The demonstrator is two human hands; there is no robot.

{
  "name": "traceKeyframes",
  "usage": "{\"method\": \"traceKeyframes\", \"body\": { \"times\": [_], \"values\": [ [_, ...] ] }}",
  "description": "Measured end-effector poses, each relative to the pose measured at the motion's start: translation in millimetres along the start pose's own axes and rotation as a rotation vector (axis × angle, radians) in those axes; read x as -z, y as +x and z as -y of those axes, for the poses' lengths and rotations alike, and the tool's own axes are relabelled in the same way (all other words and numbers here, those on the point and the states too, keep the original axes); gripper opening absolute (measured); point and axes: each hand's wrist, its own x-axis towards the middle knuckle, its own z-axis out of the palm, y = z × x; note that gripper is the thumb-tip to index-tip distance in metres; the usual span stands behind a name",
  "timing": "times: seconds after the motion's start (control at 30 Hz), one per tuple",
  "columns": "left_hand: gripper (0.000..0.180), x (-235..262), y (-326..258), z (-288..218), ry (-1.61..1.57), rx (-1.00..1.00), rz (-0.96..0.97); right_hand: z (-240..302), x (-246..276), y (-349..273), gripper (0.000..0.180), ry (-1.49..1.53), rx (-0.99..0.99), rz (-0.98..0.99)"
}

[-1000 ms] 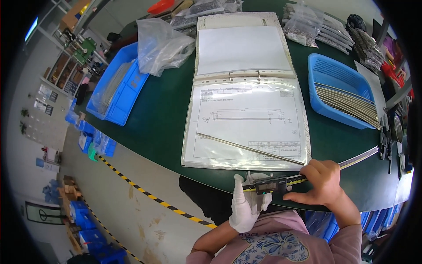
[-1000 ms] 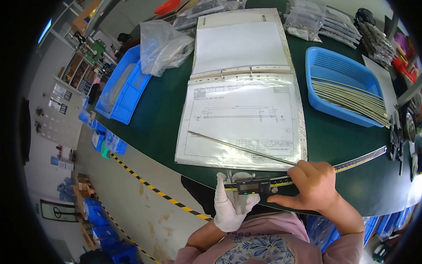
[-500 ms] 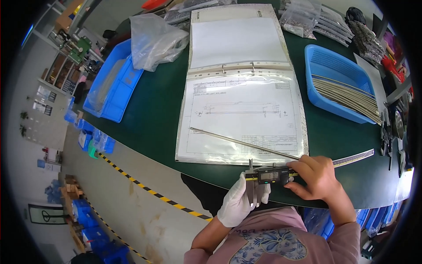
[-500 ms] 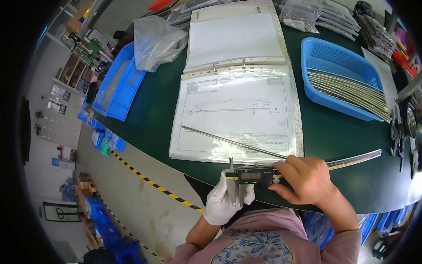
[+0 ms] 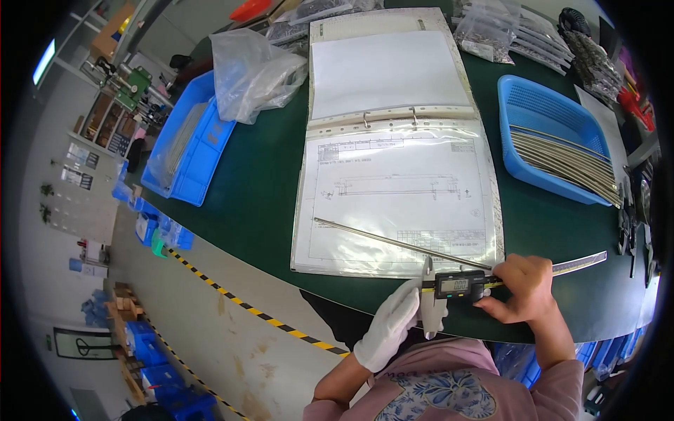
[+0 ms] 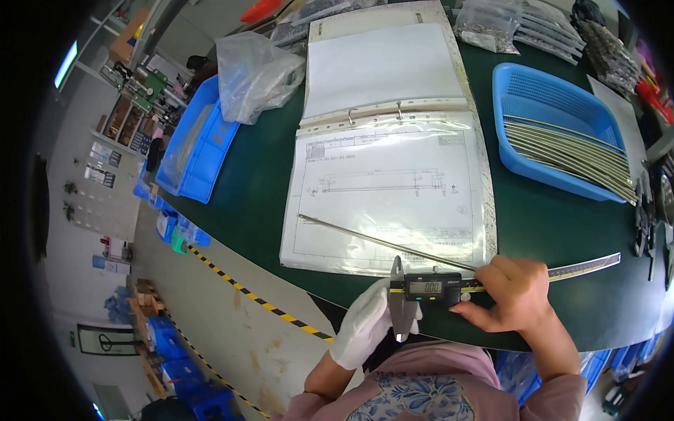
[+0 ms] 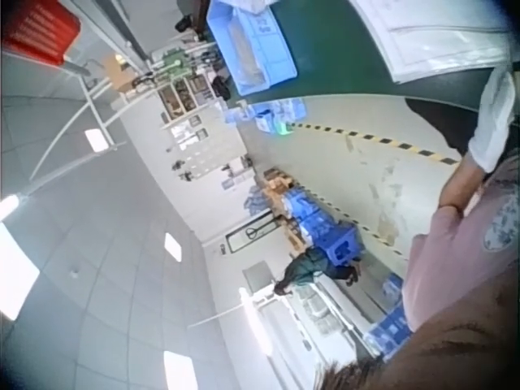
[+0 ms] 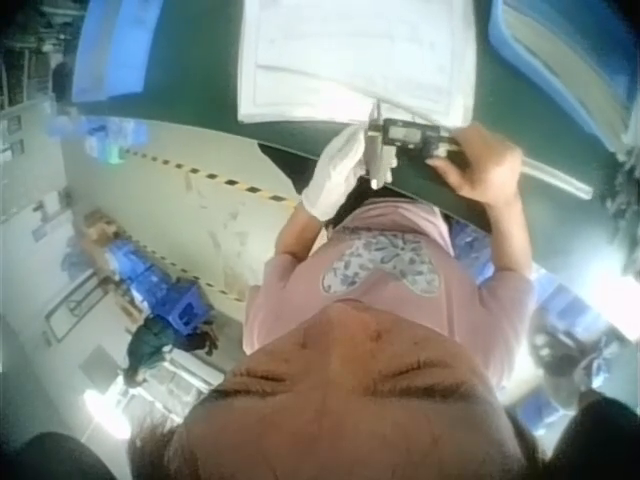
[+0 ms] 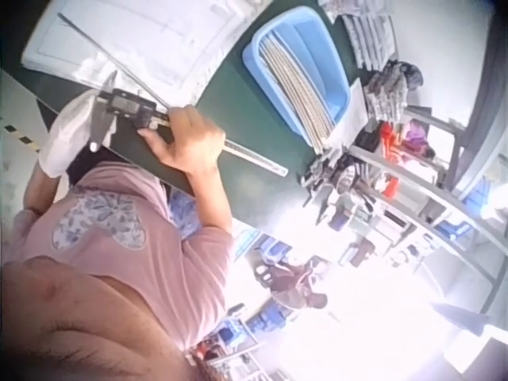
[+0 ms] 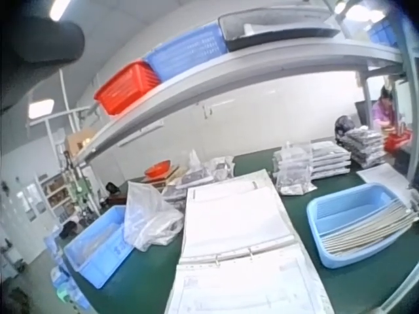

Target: The recorder reviews technical specifications in a binder and uses a digital caliper to measure the length of metal rods at a factory workbench.

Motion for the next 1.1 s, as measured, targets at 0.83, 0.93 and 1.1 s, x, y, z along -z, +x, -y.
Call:
{"method": "traceKeyframes", "body": {
  "times": [0.83, 0.93, 1.1],
  "values": [
    [0.042, 21.4, 27.9, -53.7, 1.892, -0.660, -0.457, -5.0, -6.5, 0.5, 0.017, -0.068, -0.092, 0.061],
    [0.041, 21.5, 25.7, -47.9, 1.873, -0.701, -0.488, -4.9, -6.0, -2.7, 0.016, -0.097, -0.080, 0.074],
    [0.036, 24.5, 21.9, -40.2, 1.875, -0.769, -0.543, -3.5, -5.3, -1.6, 0.015, -0.080, -0.057, 0.068]
  ]
}}
